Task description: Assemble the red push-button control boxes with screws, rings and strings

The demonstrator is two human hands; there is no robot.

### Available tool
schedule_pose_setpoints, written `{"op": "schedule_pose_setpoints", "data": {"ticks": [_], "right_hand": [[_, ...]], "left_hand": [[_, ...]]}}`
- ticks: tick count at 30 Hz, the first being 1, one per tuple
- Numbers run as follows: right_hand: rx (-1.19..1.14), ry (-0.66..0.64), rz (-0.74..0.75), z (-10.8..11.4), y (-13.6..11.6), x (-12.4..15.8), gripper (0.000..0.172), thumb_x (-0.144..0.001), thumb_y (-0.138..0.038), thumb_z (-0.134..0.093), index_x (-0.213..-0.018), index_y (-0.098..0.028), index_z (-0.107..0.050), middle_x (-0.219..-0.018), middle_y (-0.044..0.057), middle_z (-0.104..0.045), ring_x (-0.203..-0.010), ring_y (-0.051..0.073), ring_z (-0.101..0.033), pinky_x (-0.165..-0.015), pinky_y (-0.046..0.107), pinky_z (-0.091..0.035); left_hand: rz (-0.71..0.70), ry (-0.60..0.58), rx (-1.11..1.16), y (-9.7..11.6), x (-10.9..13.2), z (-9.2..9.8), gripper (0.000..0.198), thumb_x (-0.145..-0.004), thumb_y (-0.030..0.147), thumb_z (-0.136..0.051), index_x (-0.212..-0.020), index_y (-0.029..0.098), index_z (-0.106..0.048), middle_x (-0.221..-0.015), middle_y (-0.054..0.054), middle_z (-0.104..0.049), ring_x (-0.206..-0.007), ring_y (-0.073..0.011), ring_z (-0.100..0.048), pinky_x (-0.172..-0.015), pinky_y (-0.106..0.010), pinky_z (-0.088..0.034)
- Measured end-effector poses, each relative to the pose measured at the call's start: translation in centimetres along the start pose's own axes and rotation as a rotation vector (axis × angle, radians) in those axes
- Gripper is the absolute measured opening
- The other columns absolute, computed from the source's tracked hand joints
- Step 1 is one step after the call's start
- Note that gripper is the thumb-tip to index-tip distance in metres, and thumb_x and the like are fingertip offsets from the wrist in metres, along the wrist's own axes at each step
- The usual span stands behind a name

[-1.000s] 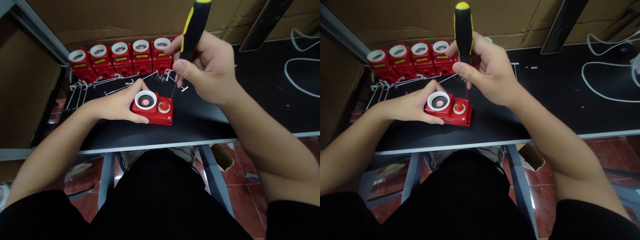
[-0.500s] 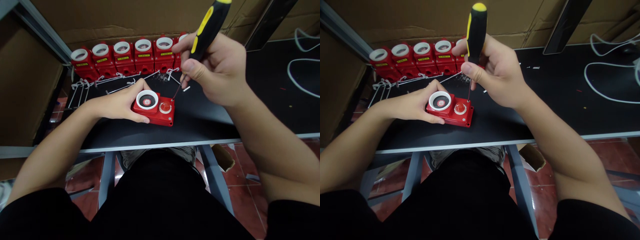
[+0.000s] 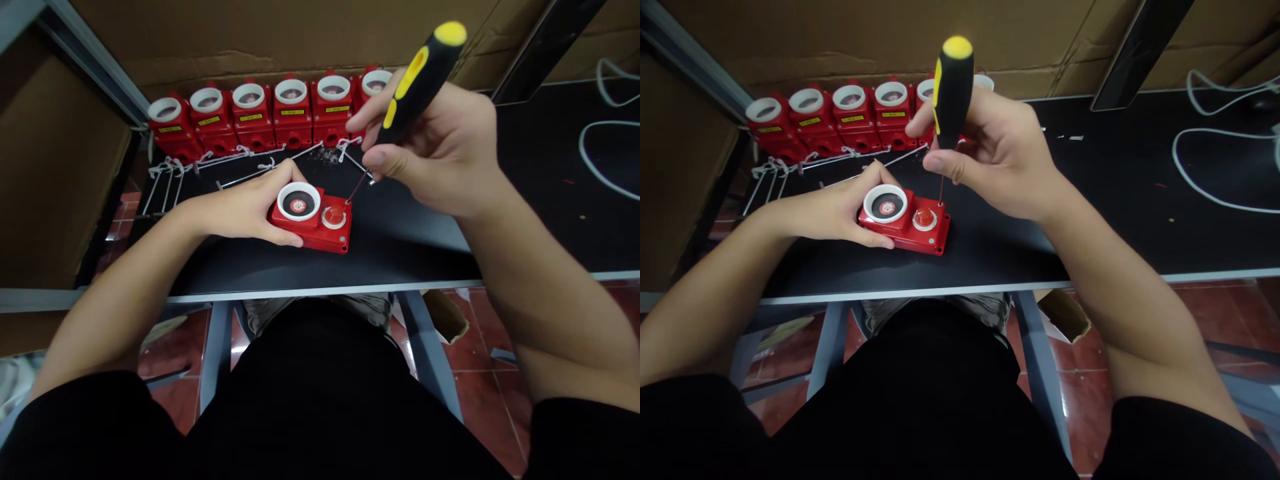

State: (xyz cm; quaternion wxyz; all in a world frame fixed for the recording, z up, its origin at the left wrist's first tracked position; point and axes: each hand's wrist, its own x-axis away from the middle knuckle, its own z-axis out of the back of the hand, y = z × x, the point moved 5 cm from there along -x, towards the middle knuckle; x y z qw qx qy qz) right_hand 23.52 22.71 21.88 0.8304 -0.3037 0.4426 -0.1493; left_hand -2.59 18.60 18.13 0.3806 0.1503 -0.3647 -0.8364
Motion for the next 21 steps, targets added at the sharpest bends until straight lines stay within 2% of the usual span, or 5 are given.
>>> {"op": "schedule_pose_setpoints", "data": {"ticks": [3, 6, 8, 13, 21], "right_hand": [[-0.068, 0.035, -0.052, 0.20, 0.20, 0.18, 0.046, -0.105, -0.062, -0.101, -0.130, -0.026, -0.088, -0.125, 0.004, -0.087, -0.105, 0.019, -0.086, -0.098, 0.040, -0.081], [-0.128, 0.034, -0.086, 0.28, 0.48, 0.27, 0.047, -0.100, -0.059, -0.106, -0.129, -0.026, -0.088, -0.127, 0.004, -0.089, -0.110, 0.021, -0.089, -0.100, 0.042, -0.082], [-0.145, 0.033, -0.112, 0.43, 0.59, 0.31, 0.049, -0.101, -0.059, -0.105, -0.130, -0.024, -0.087, -0.123, 0.004, -0.089, -0.107, 0.020, -0.088, -0.097, 0.039, -0.081], [-0.149, 0.026, -0.160, 0.86, 0.67, 0.37, 0.052, -0.107, -0.063, -0.098, -0.134, -0.021, -0.087, -0.113, 0.006, -0.087, -0.090, 0.015, -0.080, -0.076, 0.030, -0.074], [-0.192, -0.037, -0.134, 0.63, 0.26, 0.64, 0.037, -0.118, -0.053, -0.088, -0.140, -0.023, -0.086, -0.113, 0.005, -0.086, -0.081, 0.012, -0.077, -0.074, 0.029, -0.072]], "left_hand": [[-0.010, -0.004, 0.004, 0.04, 0.02, -0.09, 0.076, -0.085, 0.065, -0.102, -0.132, 0.025, -0.057, -0.136, -0.011, -0.071, -0.119, -0.0318, -0.074, -0.101, -0.040, -0.058], [-0.017, -0.004, 0.004, -0.01, 0.03, -0.17, 0.076, -0.086, 0.066, -0.101, -0.130, 0.026, -0.055, -0.140, -0.012, -0.072, -0.120, -0.0318, -0.074, -0.100, -0.040, -0.058], [-0.023, -0.002, 0.006, -0.05, 0.02, -0.22, 0.077, -0.085, 0.067, -0.101, -0.130, 0.026, -0.054, -0.141, -0.013, -0.073, -0.122, -0.0327, -0.074, -0.100, -0.040, -0.057], [-0.014, 0.007, 0.015, -0.15, -0.03, -0.26, 0.077, -0.085, 0.066, -0.100, -0.135, 0.025, -0.057, -0.139, -0.013, -0.073, -0.129, -0.0380, -0.075, -0.109, -0.045, -0.057], [-0.035, 0.001, 0.014, -0.03, -0.02, -0.40, 0.077, -0.087, 0.068, -0.099, -0.133, 0.025, -0.055, -0.141, -0.014, -0.073, -0.121, -0.0343, -0.075, -0.102, -0.043, -0.058]]}}
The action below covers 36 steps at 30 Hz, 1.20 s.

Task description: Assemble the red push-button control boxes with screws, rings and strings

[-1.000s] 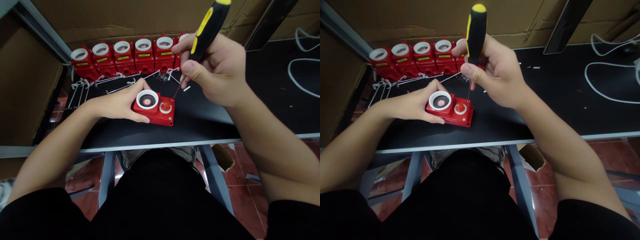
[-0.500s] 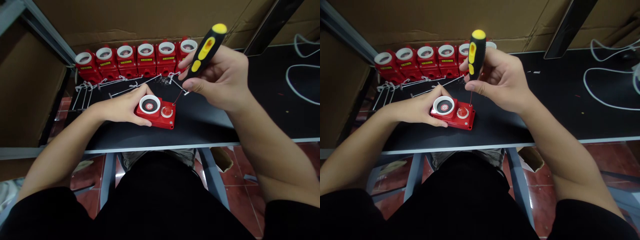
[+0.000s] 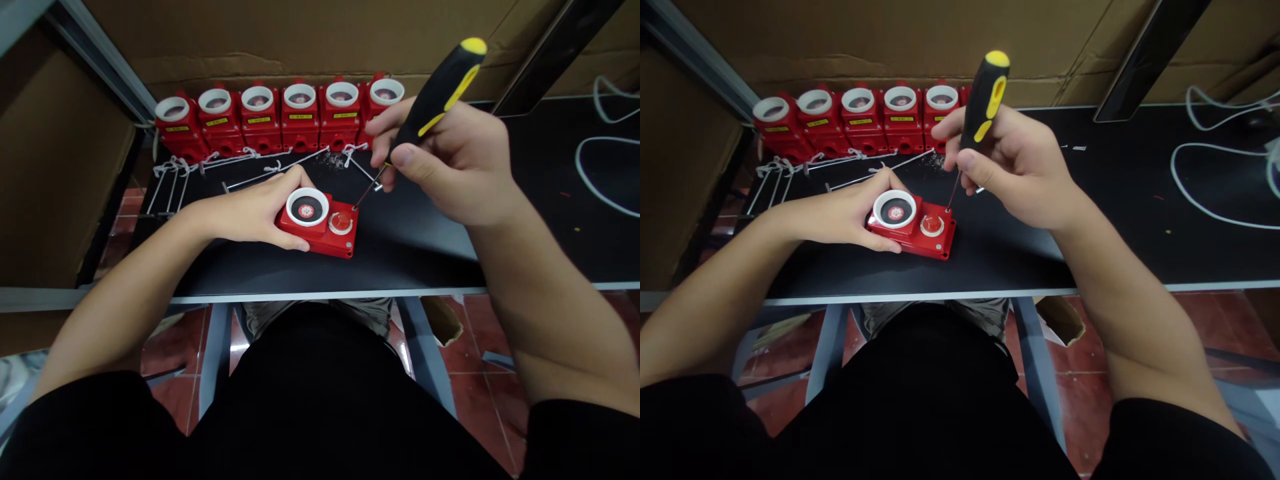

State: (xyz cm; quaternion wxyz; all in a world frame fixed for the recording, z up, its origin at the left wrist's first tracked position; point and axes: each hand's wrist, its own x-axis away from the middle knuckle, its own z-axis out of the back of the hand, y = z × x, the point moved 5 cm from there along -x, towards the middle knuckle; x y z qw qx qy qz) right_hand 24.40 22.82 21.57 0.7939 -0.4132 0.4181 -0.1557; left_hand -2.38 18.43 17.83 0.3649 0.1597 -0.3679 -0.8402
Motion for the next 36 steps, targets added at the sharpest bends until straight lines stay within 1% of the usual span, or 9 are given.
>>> {"op": "schedule_pose_setpoints", "data": {"ticks": [4, 7, 10, 13, 15, 19, 24, 31, 36], "right_hand": [[0.049, -0.003, -0.009, -0.3, -0.2, 0.1, 0.035, -0.117, -0.055, -0.089, -0.130, -0.023, -0.087, -0.113, 0.006, -0.084, -0.081, 0.012, -0.075, -0.072, 0.027, -0.071], [0.103, -0.009, 0.083, -0.7, -0.6, -0.1, 0.034, -0.116, -0.055, -0.090, -0.116, -0.021, -0.088, -0.114, 0.006, -0.081, -0.079, 0.010, -0.074, -0.066, 0.025, -0.068], [0.119, -0.006, 0.119, -0.9, -0.6, -0.1, 0.033, -0.116, -0.054, -0.090, -0.115, -0.021, -0.089, -0.116, 0.005, -0.081, -0.075, 0.008, -0.074, -0.062, 0.024, -0.066], [0.111, 0.025, 0.080, -0.6, -0.2, 0.0, 0.037, -0.109, -0.055, -0.098, -0.121, -0.022, -0.088, -0.115, 0.002, -0.083, -0.075, 0.008, -0.076, -0.063, 0.023, -0.069], [0.074, 0.046, 0.044, -0.3, 0.2, 0.0, 0.050, -0.098, -0.058, -0.107, -0.124, -0.022, -0.085, -0.112, 0.000, -0.083, -0.077, 0.008, -0.078, -0.061, 0.021, -0.068], [-0.026, 0.045, -0.033, -0.4, 0.7, -0.4, 0.063, -0.083, -0.058, -0.116, -0.111, -0.021, -0.075, -0.105, -0.004, -0.084, -0.076, 0.009, -0.079, -0.057, 0.019, -0.064], [-0.125, 0.101, -0.098, -0.9, 0.6, -0.7, 0.065, -0.077, -0.055, -0.121, -0.094, -0.022, -0.068, -0.089, -0.001, -0.082, -0.063, 0.011, -0.072, -0.053, 0.027, -0.067], [-0.172, 0.177, -0.128, -0.5, 1.0, -0.9, 0.064, -0.077, -0.056, -0.122, -0.096, -0.022, -0.072, -0.092, 0.003, -0.085, -0.061, 0.011, -0.071, -0.053, 0.027, -0.064], [-0.161, 0.159, -0.121, -0.2, 1.3, -1.1, 0.060, -0.077, -0.054, -0.122, -0.095, -0.021, -0.076, -0.092, 0.003, -0.087, -0.060, 0.010, -0.070, -0.051, 0.027, -0.061]], "left_hand": [[-0.009, 0.003, -0.009, 0.2, 0.0, 0.0, 0.074, -0.087, 0.067, -0.098, -0.130, 0.026, -0.055, -0.138, -0.013, -0.074, -0.123, -0.0343, -0.074, -0.103, -0.043, -0.058], [-0.003, 0.000, -0.012, 0.3, 0.0, 0.1, 0.073, -0.086, 0.066, -0.098, -0.130, 0.026, -0.055, -0.135, -0.013, -0.073, -0.124, -0.0357, -0.074, -0.103, -0.045, -0.058], [0.012, -0.006, -0.009, 0.4, -0.1, 0.1, 0.073, -0.086, 0.065, -0.096, -0.131, 0.026, -0.054, -0.138, -0.014, -0.073, -0.125, -0.0369, -0.075, -0.105, -0.046, -0.058], [0.031, -0.012, -0.006, 0.5, -0.1, 0.0, 0.074, -0.086, 0.065, -0.096, -0.131, 0.027, -0.052, -0.142, -0.014, -0.073, -0.124, -0.0355, -0.075, -0.103, -0.044, -0.057], [0.033, -0.008, -0.013, 0.7, -0.1, 0.1, 0.075, -0.085, 0.065, -0.097, -0.130, 0.027, -0.051, -0.143, -0.014, -0.072, -0.123, -0.0344, -0.075, -0.101, -0.042, -0.058], [0.036, -0.012, -0.025, 0.6, -0.1, 0.0, 0.074, -0.087, 0.064, -0.096, -0.131, 0.026, -0.051, -0.147, -0.015, -0.072, -0.127, -0.0348, -0.074, -0.103, -0.042, -0.058], [0.000, 0.007, 0.001, 0.0, -0.2, -0.1, 0.078, -0.084, 0.067, -0.100, -0.131, 0.027, -0.054, -0.141, -0.014, -0.074, -0.122, -0.0352, -0.076, -0.101, -0.043, -0.060], [-0.039, 0.043, -0.024, -0.1, -0.3, 0.1, 0.077, -0.085, 0.068, -0.102, -0.131, 0.025, -0.057, -0.128, -0.011, -0.076, -0.115, -0.0339, -0.078, -0.096, -0.042, -0.062], [-0.013, 0.023, -0.008, 0.5, -0.3, 0.4, 0.081, -0.083, 0.073, -0.104, -0.135, 0.026, -0.064, -0.131, -0.009, -0.081, -0.112, -0.0316, -0.079, -0.097, -0.040, -0.061]]}}
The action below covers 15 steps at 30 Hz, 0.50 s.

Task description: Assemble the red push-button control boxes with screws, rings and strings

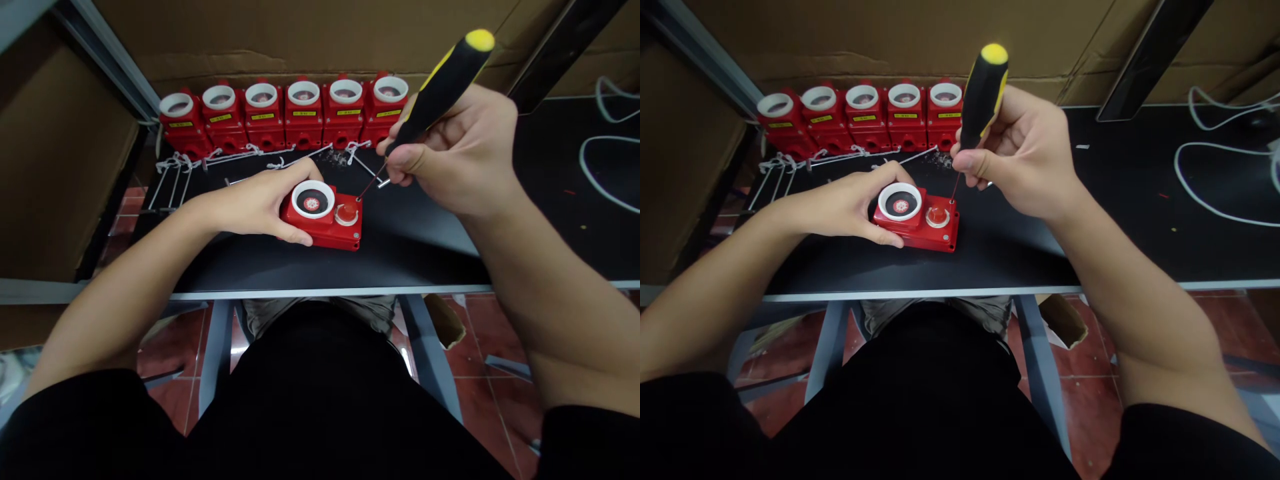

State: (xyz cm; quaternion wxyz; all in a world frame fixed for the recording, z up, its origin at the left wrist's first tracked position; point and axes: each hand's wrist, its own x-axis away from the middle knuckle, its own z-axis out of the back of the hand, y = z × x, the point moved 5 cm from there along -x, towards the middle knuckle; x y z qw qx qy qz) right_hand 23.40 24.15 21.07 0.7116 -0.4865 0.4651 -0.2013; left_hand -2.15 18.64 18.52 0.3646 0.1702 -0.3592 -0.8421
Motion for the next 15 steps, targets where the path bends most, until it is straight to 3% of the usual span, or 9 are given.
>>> {"op": "schedule_pose_setpoints", "data": {"ticks": [6, 10, 15], "right_hand": [[-0.035, -0.059, 0.039, -0.3, 0.1, 0.1, 0.053, -0.084, -0.056, -0.118, -0.094, -0.021, -0.079, -0.091, 0.003, -0.086, -0.059, 0.010, -0.068, -0.052, 0.027, -0.064], [-0.056, -0.073, 0.005, -0.6, 0.2, 0.2, 0.056, -0.080, -0.056, -0.120, -0.098, -0.021, -0.080, -0.093, 0.005, -0.087, -0.056, 0.010, -0.067, -0.052, 0.029, -0.065], [-0.043, -0.082, -0.021, -1.1, 0.4, 0.3, 0.065, -0.076, -0.069, -0.118, -0.097, -0.023, -0.077, -0.092, 0.004, -0.085, -0.055, 0.011, -0.064, -0.049, 0.031, -0.063]], "left_hand": [[-0.023, -0.011, 0.061, -0.1, 0.0, 0.3, 0.080, -0.082, 0.074, -0.107, -0.137, 0.026, -0.074, -0.137, -0.008, -0.081, -0.118, -0.0299, -0.077, -0.106, -0.041, -0.060], [-0.038, 0.005, -0.027, -0.5, -0.1, 0.8, 0.083, -0.077, 0.079, -0.108, -0.139, 0.030, -0.082, -0.135, -0.009, -0.079, -0.132, -0.0359, -0.070, -0.118, -0.048, -0.058], [-0.010, 0.011, -0.088, -0.8, -0.2, 1.9, 0.100, -0.075, 0.087, -0.107, -0.156, 0.032, -0.084, -0.137, -0.009, -0.074, -0.135, -0.0372, -0.063, -0.125, -0.054, -0.055]]}}
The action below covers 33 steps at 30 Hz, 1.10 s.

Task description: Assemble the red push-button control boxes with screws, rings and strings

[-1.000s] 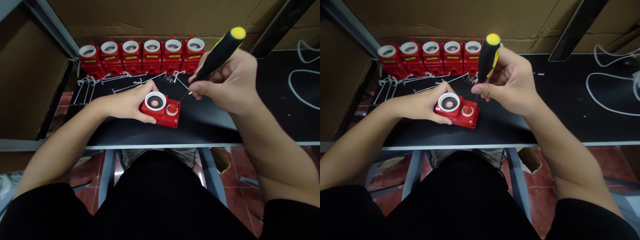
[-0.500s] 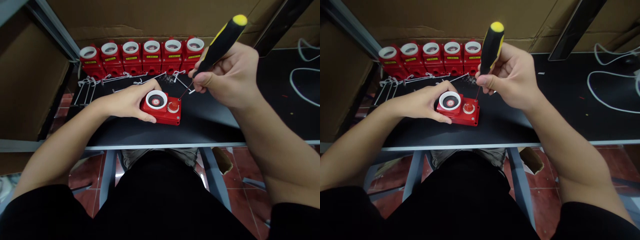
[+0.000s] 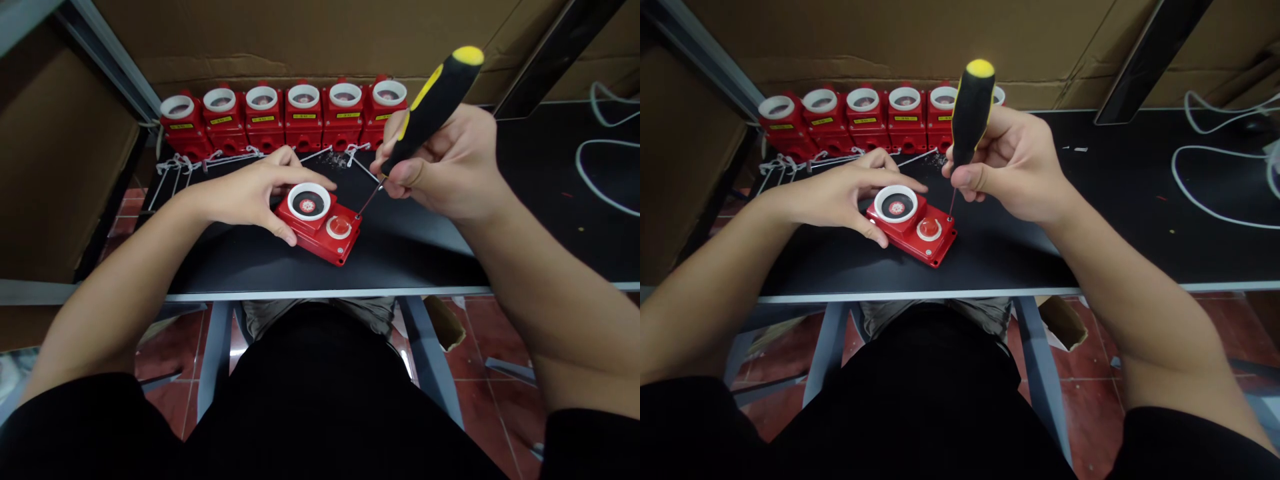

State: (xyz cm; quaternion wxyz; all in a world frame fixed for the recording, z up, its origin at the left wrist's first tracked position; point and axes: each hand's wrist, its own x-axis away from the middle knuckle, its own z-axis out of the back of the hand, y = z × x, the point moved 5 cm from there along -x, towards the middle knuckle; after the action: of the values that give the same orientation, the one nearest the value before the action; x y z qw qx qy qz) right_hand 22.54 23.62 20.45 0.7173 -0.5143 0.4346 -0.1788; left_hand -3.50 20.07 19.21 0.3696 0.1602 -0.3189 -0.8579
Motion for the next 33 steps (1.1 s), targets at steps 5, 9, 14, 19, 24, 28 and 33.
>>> {"op": "schedule_pose_setpoints", "data": {"ticks": [5, 9, 14, 19, 24, 28, 33], "right_hand": [[0.040, 0.023, -0.030, -0.2, 0.1, 0.1, 0.066, -0.074, -0.075, -0.116, -0.094, -0.027, -0.075, -0.090, 0.003, -0.084, -0.054, 0.013, -0.061, -0.047, 0.034, -0.060], [0.022, -0.005, -0.020, -0.5, 0.4, 0.2, 0.065, -0.076, -0.077, -0.114, -0.093, -0.027, -0.076, -0.090, 0.003, -0.083, -0.054, 0.014, -0.059, -0.044, 0.033, -0.051], [-0.018, -0.041, -0.003, -0.8, 0.6, 0.4, 0.058, -0.083, -0.072, -0.113, -0.093, -0.027, -0.077, -0.092, 0.003, -0.081, -0.055, 0.014, -0.059, -0.046, 0.033, -0.052], [-0.077, -0.085, 0.040, -1.5, 0.3, 0.3, 0.053, -0.086, -0.065, -0.113, -0.094, -0.026, -0.078, -0.086, -0.001, -0.077, -0.055, 0.012, -0.059, -0.049, 0.030, -0.054], [-0.114, -0.140, 0.027, -1.7, 0.5, 0.1, 0.053, -0.089, -0.064, -0.111, -0.099, -0.026, -0.076, -0.088, -0.002, -0.076, -0.059, 0.012, -0.060, -0.053, 0.029, -0.056], [-0.040, -0.109, 0.022, -1.0, -0.4, 0.2, 0.057, -0.087, -0.064, -0.112, -0.102, -0.025, -0.074, -0.097, 0.000, -0.076, -0.072, 0.015, -0.069, -0.058, 0.029, -0.064], [0.021, -0.125, -0.093, -0.8, -2.4, 1.2, 0.041, -0.103, -0.048, -0.105, -0.116, -0.026, -0.073, -0.105, 0.000, -0.081, -0.049, 0.007, -0.061, -0.036, 0.023, -0.045]], "left_hand": [[0.020, 0.100, 0.060, -0.9, 0.2, 1.0, 0.120, -0.065, 0.088, -0.112, -0.165, 0.030, -0.079, -0.153, -0.009, -0.073, -0.136, -0.0350, -0.067, -0.123, -0.050, -0.061], [0.009, 0.183, 0.170, -0.9, 0.4, 0.9, 0.105, -0.074, 0.083, -0.112, -0.156, 0.023, -0.082, -0.155, -0.016, -0.082, -0.144, -0.0380, -0.077, -0.131, -0.054, -0.062], [-0.009, 0.145, 0.284, -1.0, 0.1, 0.1, 0.100, -0.081, 0.078, -0.111, -0.159, 0.022, -0.080, -0.159, -0.019, -0.084, -0.151, -0.0400, -0.080, -0.136, -0.058, -0.062], [-0.044, 0.073, 0.295, -1.4, -0.6, -0.9, 0.093, -0.093, 0.082, -0.099, -0.166, 0.030, -0.076, -0.180, -0.016, -0.072, -0.169, -0.0387, -0.069, -0.143, -0.054, -0.056], [-0.061, 0.039, 0.298, -1.5, -1.0, -1.4, 0.094, -0.099, 0.084, -0.092, -0.173, 0.030, -0.070, -0.187, -0.016, -0.067, -0.177, -0.0389, -0.062, -0.146, -0.051, -0.053], [-0.100, 0.042, 0.244, -0.7, -0.6, -1.6, 0.091, -0.100, 0.068, -0.095, -0.177, 0.031, -0.064, -0.191, -0.017, -0.062, -0.177, -0.0408, -0.061, -0.148, -0.057, -0.050], [-0.107, 0.063, 0.032, 0.3, 0.2, -2.7, 0.132, -0.082, 0.071, -0.107, -0.188, 0.025, -0.045, -0.199, -0.025, -0.044, -0.185, -0.0503, -0.044, -0.156, -0.067, -0.033]]}}
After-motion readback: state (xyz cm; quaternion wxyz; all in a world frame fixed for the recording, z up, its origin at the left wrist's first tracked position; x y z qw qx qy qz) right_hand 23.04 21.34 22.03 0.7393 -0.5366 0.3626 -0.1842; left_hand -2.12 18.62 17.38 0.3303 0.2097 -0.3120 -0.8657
